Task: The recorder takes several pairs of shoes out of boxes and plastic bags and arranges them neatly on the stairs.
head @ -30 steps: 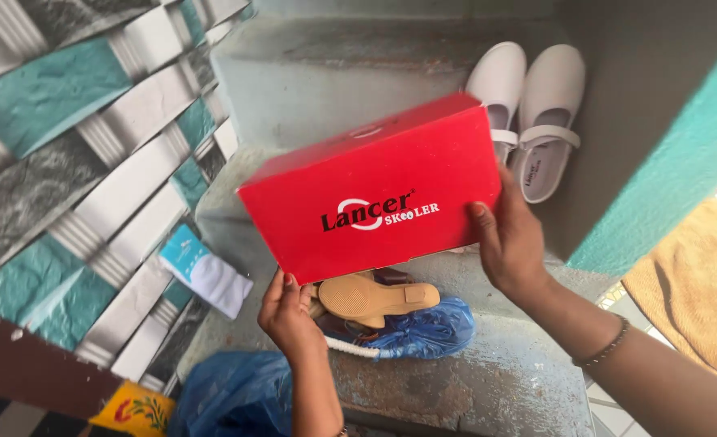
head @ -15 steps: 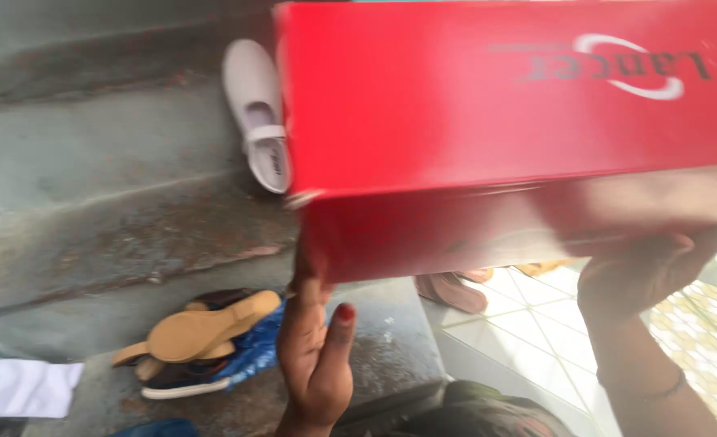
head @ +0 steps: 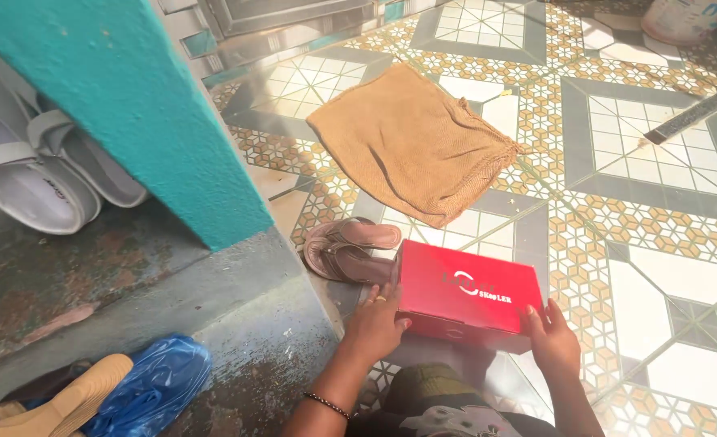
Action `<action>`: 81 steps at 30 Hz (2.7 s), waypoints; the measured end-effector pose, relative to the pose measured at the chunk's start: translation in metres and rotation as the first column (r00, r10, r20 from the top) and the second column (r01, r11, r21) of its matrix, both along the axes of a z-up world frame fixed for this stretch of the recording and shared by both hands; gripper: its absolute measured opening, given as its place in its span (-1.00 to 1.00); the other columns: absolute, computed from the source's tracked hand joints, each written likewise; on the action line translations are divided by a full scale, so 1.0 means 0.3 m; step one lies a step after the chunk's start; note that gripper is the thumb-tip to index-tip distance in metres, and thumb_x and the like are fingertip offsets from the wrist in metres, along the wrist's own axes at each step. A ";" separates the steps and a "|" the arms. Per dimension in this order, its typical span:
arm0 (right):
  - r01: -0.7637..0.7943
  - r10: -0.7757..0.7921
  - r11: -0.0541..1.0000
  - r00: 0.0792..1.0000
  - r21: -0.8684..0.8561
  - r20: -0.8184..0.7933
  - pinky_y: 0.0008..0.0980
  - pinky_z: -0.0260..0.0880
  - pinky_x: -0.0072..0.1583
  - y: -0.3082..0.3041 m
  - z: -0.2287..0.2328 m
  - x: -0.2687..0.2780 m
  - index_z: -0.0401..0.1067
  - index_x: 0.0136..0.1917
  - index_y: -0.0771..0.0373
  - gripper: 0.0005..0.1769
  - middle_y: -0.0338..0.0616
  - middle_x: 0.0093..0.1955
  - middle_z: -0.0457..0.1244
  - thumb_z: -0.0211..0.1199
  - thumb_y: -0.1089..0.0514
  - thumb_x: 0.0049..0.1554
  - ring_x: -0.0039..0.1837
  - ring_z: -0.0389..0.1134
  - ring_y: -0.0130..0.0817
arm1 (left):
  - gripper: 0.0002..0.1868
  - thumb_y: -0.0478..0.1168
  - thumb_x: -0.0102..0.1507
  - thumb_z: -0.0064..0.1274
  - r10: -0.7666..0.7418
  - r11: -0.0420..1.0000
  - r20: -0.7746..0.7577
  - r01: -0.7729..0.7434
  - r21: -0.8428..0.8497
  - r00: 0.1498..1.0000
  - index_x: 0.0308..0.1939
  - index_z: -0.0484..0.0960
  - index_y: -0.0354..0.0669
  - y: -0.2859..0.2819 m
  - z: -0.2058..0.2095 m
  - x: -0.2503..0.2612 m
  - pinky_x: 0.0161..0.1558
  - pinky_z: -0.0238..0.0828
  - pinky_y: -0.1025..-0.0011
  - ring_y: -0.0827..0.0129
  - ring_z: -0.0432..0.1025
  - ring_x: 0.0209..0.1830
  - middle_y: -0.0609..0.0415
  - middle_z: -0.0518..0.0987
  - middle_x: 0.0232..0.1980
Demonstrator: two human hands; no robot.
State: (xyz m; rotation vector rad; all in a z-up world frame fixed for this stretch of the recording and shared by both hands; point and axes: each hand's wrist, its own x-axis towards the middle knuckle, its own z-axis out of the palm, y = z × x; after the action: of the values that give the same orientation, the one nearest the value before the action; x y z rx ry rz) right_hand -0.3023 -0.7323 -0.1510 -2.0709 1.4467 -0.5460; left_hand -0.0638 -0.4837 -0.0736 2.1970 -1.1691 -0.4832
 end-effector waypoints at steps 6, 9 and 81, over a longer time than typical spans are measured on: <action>-0.235 0.211 0.914 0.972 -0.331 -0.107 -0.04 0.22 0.40 0.111 -0.246 0.011 0.10 0.49 0.47 -0.14 0.44 0.46 0.12 0.21 -0.18 0.18 0.52 0.13 0.24 | -0.24 -0.08 0.28 0.15 -0.228 0.905 0.041 0.196 0.377 0.973 0.50 0.21 -0.19 0.009 -0.230 -0.052 0.47 -0.10 -0.22 -0.06 -0.11 0.64 -0.18 0.10 0.59; -0.389 0.222 0.872 0.855 -0.296 -0.469 -0.05 0.13 0.62 0.127 -0.153 0.096 0.18 0.44 0.31 -0.32 0.14 0.51 0.13 0.14 -0.16 0.23 0.70 0.03 0.06 | -0.26 -0.08 0.27 0.16 -0.229 0.915 0.078 0.188 0.357 0.970 0.47 0.23 -0.20 0.033 -0.252 -0.032 0.46 -0.15 -0.24 -0.07 -0.11 0.62 -0.16 0.08 0.60; -0.673 0.912 -0.155 -0.378 -0.724 0.157 -0.17 0.41 0.05 1.841 0.919 0.962 0.57 0.08 0.25 -0.77 -0.04 -0.02 0.38 0.34 0.15 0.16 0.01 0.40 -0.03 | -0.49 -0.22 0.31 -0.06 0.149 -0.332 -0.792 -0.724 -0.604 0.592 0.36 0.40 -0.24 1.399 0.285 0.364 0.07 0.51 0.30 0.28 0.51 0.07 -0.04 0.57 0.13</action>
State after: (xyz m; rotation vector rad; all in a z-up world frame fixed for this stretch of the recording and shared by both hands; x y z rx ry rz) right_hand -0.0137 -0.1799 0.1246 -1.9974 -1.0753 -0.7101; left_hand 0.0454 -0.0641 0.0118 0.7759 0.0555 0.3432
